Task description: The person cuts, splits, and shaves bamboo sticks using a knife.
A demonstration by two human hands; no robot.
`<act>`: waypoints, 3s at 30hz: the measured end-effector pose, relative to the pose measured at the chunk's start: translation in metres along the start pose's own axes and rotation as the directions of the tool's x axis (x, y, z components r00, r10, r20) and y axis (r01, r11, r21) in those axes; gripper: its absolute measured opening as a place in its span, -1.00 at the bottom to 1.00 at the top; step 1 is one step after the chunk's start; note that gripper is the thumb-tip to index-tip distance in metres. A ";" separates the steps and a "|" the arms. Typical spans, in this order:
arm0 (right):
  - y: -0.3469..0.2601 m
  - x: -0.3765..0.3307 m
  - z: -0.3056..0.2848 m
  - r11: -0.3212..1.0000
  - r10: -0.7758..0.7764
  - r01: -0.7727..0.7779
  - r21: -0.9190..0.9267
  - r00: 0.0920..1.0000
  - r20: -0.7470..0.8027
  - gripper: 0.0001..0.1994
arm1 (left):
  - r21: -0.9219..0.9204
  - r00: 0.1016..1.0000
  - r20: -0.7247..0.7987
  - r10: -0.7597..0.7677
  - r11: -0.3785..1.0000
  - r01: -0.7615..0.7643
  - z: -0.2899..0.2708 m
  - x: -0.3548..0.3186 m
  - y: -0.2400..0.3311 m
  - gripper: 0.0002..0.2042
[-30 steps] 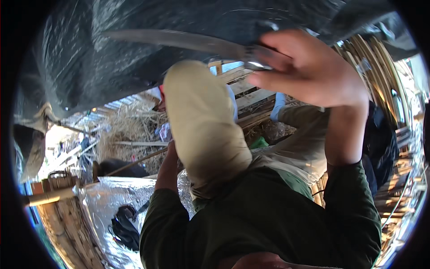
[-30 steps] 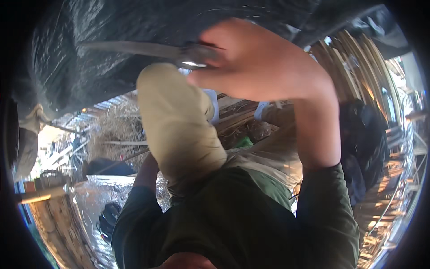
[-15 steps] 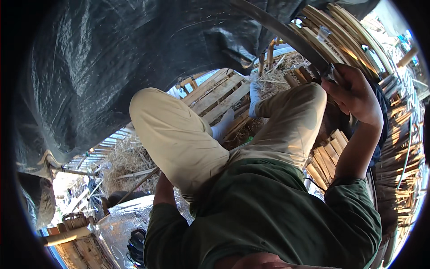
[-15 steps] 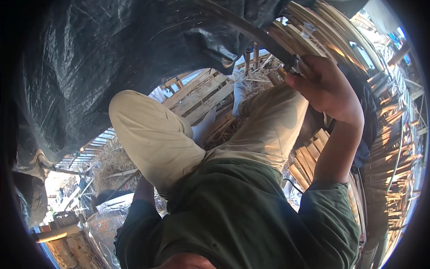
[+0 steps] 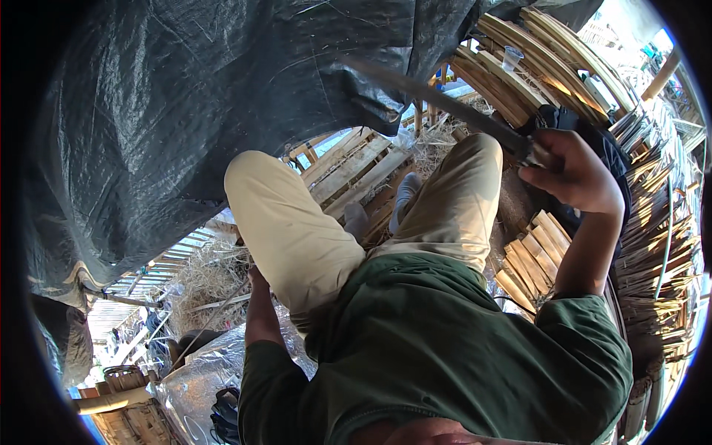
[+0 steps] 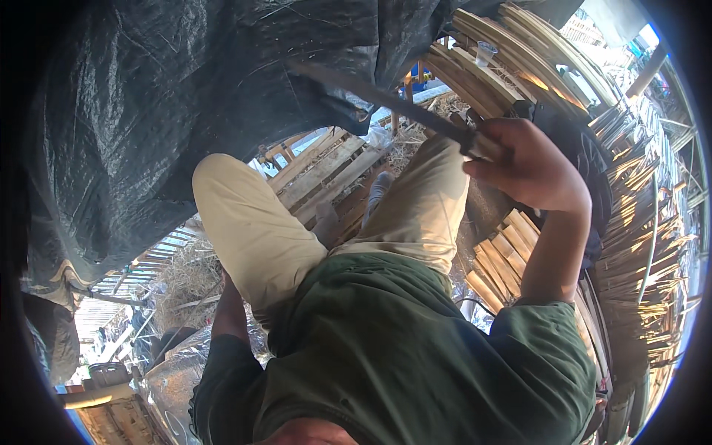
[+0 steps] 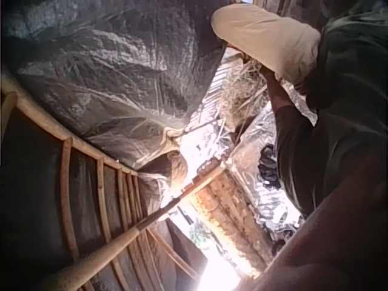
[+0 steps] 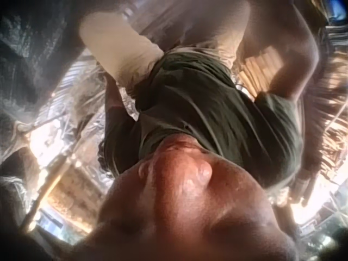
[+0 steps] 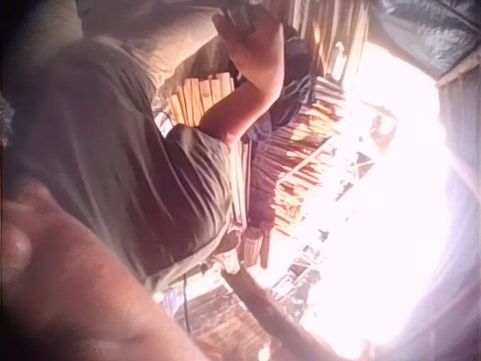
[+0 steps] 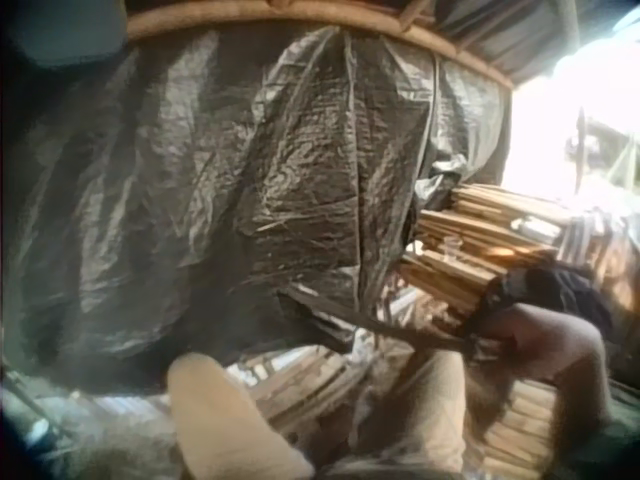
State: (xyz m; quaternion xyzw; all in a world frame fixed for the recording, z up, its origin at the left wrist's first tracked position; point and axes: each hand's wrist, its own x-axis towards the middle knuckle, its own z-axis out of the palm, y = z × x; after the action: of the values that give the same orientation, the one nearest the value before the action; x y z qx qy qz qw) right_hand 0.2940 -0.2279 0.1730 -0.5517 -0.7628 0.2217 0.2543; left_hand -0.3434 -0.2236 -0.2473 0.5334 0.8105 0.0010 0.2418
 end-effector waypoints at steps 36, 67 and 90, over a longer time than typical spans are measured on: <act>0.088 0.295 0.343 0.992 -0.119 0.118 0.051 0.693 0.711 -0.56 | 0.216 0.907 0.416 0.064 0.962 -0.167 -0.152 0.105 -0.005 -0.43; 0.052 0.287 0.536 0.935 -0.102 0.344 -0.089 0.502 0.859 -0.45 | 0.045 0.989 -0.145 -0.027 0.998 0.033 -0.028 0.040 0.035 -0.68; 0.041 0.290 0.527 0.978 -0.136 0.209 0.005 0.614 0.778 -0.64 | -0.015 0.996 0.041 -0.080 0.997 0.080 -0.012 0.085 0.016 -0.65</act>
State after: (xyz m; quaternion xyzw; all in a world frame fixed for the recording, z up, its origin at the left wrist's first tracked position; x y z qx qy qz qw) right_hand -0.0856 0.0309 -0.2178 -0.3375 -0.8560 0.3782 -0.1013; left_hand -0.3612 -0.1403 -0.2664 0.4985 0.8261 -0.0129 0.2623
